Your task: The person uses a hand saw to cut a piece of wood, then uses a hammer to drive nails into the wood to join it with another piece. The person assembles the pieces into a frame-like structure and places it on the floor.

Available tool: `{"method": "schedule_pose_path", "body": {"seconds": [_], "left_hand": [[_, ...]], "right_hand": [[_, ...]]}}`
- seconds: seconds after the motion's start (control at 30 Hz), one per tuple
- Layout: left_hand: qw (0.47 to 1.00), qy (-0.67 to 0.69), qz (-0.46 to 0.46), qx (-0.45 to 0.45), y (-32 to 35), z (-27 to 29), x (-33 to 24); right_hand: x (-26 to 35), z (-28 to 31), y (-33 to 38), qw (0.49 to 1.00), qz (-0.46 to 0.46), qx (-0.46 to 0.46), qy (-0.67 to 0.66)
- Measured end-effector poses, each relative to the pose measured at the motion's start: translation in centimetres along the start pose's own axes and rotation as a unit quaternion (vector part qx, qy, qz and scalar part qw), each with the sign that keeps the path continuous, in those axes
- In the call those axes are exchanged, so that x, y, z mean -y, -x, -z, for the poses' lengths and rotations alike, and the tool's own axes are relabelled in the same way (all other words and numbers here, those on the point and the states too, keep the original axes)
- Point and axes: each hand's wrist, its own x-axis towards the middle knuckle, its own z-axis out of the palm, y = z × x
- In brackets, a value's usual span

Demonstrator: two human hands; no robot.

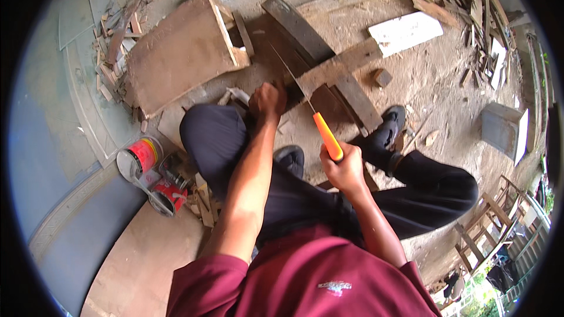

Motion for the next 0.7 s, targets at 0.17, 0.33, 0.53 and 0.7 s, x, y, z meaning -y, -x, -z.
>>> {"method": "schedule_pose_path", "body": {"seconds": [0.17,0.33,0.53,0.7], "left_hand": [[0.999,0.008,0.04,-0.02,-0.4,0.0,0.3],[1.0,0.002,0.0,-0.001,0.7,-0.7,0.6],[0.999,-0.019,0.003,0.04,1.3,-0.5,0.3],[0.999,0.001,-0.001,0.033,1.2,-1.1,0.9]], "right_hand": [[-1.4,0.2,0.4,1.0,0.011,-0.003,0.02],[0.6,2.7,3.6,0.998,-0.031,0.035,0.044],[0.9,3.2,4.4,0.997,-0.042,0.055,0.024],[1.0,3.6,3.8,0.996,-0.022,0.082,0.016]]}}
